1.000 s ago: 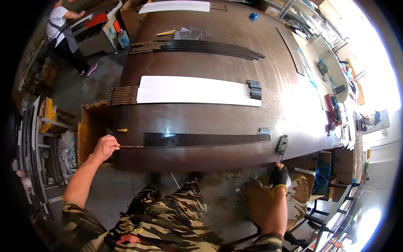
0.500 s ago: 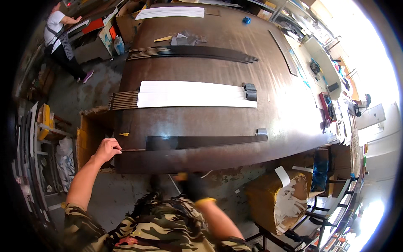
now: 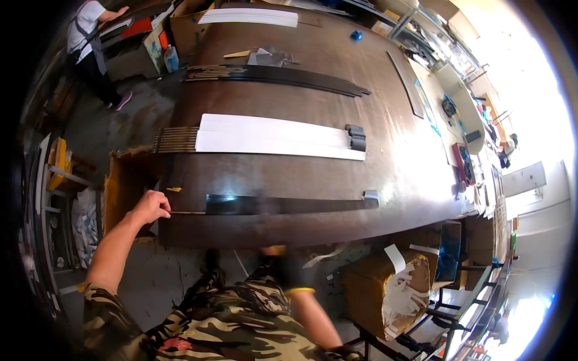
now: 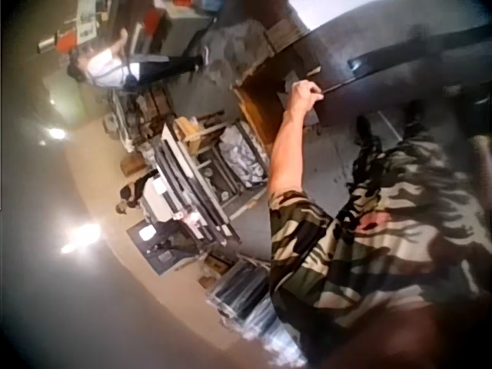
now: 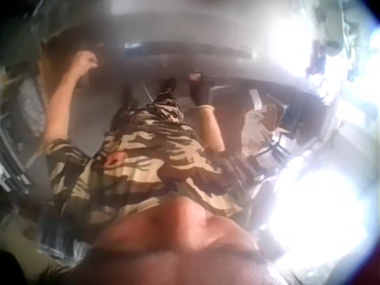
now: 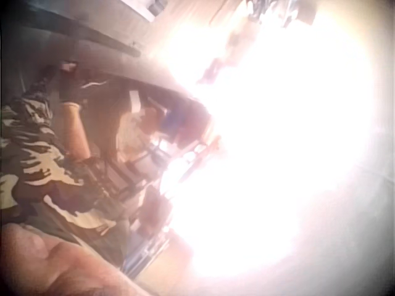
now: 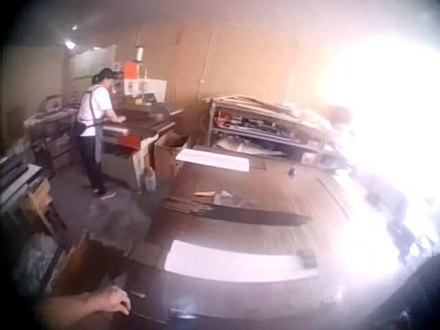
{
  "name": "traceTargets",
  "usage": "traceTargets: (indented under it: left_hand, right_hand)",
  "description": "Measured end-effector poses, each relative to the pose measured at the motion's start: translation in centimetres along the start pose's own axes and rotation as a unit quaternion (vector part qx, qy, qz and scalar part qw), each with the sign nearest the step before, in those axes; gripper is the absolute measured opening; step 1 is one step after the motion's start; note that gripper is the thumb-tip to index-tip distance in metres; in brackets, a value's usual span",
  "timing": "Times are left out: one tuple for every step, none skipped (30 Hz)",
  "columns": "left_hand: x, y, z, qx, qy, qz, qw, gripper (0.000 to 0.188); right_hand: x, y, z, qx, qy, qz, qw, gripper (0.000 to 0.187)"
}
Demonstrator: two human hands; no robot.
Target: The person sands long, thin metal strips on a workbench using a sanding block. They repeatedly pick up a strip, sand its surface, and place it back on the table. Other workers are visible in the background.
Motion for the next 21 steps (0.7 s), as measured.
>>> traceTargets:
  left_hand:
    - [0.1, 0.1, -0.1, -0.003, 0.005, -0.011, 1.000, 0.021]
    - [0.0, 0.2, 0.2, -0.003, 0.014, -0.015, 1.000, 0.022]
    - [-0.1, 0.1, 0.3, -0.006, 0.023, -0.019, 1.000, 0.022]
    - [-0.2, -0.1, 0.1, -0.011, 0.030, -0.024, 0.999, 0.023]
    - [-0.2, -0.2, -0.2, -0.013, 0.025, -0.023, 0.999, 0.024]
    - [-0.2, -0.1, -0.1, -0.015, 0.022, -0.022, 0.999, 0.024]
    - [-0.2, -0.4, -0.1, -0.022, 0.015, -0.022, 0.999, 0.024]
    - [-0.1, -0.6, -0.1, -0.027, 0.011, -0.022, 0.999, 0.024]
    - [-0.1, -0.5, -0.4, -0.032, 0.012, -0.026, 0.999, 0.024]
    - [-0.1, -0.4, -0.2, -0.033, 0.012, -0.030, 0.999, 0.024]
    - [-0.2, -0.3, 0.1, -0.034, 0.015, -0.032, 0.999, 0.024]
    - [-0.6, 0.0, 0.3, -0.029, 0.018, -0.033, 0.999, 0.024]
    - [-0.4, 0.4, -0.1, -0.016, 0.021, -0.039, 0.999, 0.025]
    - [-0.2, 0.3, -0.6, -0.022, 0.018, -0.036, 0.999, 0.025]
    - [-0.1, 0.2, -0.8, -0.029, 0.016, -0.033, 0.999, 0.026]
    - [0.1, 0.1, -0.9, -0.034, 0.014, -0.036, 0.999, 0.026]
    - [-0.1, 0.3, -0.4, -0.031, 0.015, -0.039, 0.999, 0.027]
    - [-0.2, 0.4, -0.2, -0.031, 0.025, -0.051, 0.998, 0.027]
    - [-0.3, 0.5, -0.3, -0.027, 0.025, -0.056, 0.998, 0.027]
    - [-0.3, 0.6, -0.5, -0.025, 0.027, -0.060, 0.998, 0.027]
    - [-0.4, 0.8, -0.4, -0.041, 0.034, -0.071, 0.996, 0.027]
  right_hand:
    - [-0.2, -0.5, -5.1, -0.061, 0.005, -0.040, 0.997, 0.029]
    - [-0.4, -1.1, -10.2, -0.121, 0.016, -0.082, 0.989, 0.030]
    - [-1.8, -1.3, -13.7, -0.120, -0.035, -0.119, 0.985, 0.033]
    - [-1.6, -1.1, -11.7, -0.093, 0.030, -0.122, 0.988, 0.033]
    - [-1.7, -0.7, -7.6, -0.067, 0.093, -0.127, 0.985, 0.033]
    - [-2.8, -0.1, -3.7, -0.040, 0.156, -0.133, 0.978, 0.034]
    - [-6.1, 0.6, 0.0, 0.010, -0.011, -0.043, 0.999, 0.033]
    - [-8.5, 1.6, 4.3, 0.058, -0.013, 0.017, 0.998, 0.032]
    - [-11.8, 2.8, 8.9, 0.116, 0.031, 0.072, 0.990, 0.032]
    - [-15.4, 3.9, 12.8, 0.186, 0.127, 0.108, 0.968, 0.033]
    - [-18.8, 5.0, 15.8, 0.235, 0.183, 0.132, 0.946, 0.035]
    - [-21.1, 5.5, 18.0, 0.272, 0.170, 0.162, 0.933, 0.039]
    - [-22.2, 5.9, 21.2, 0.302, 0.042, 0.217, 0.928, 0.040]
    - [-21.5, 5.9, 20.3, 0.281, 0.065, 0.218, 0.932, 0.039]
    - [-19.8, 5.5, 18.5, 0.260, 0.088, 0.218, 0.937, 0.038]
    - [-17.6, 4.6, 16.3, 0.245, 0.110, 0.217, 0.939, 0.037]
    - [-14.2, 3.5, 13.7, 0.174, 0.113, 0.203, 0.957, 0.034]
    - [-9.8, 2.4, 10.2, 0.102, 0.120, 0.184, 0.970, 0.031]
    - [-5.9, 1.5, 5.5, 0.098, 0.067, 0.139, 0.983, 0.028]
    - [-4.3, 0.4, -1.7, 0.011, 0.086, 0.067, 0.994, 0.030]
    - [-3.5, -0.7, -7.9, 0.028, 0.048, -0.043, 0.998, 0.036]
Point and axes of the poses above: each hand's wrist, its own y-axis towards the middle knuckle, its own x-axis out of the palm, z = x × y, the point moved 1 cm from there along y, towards the middle knuckle, and after that the axes turned 6 degrees about x, right-handed, at the moved point
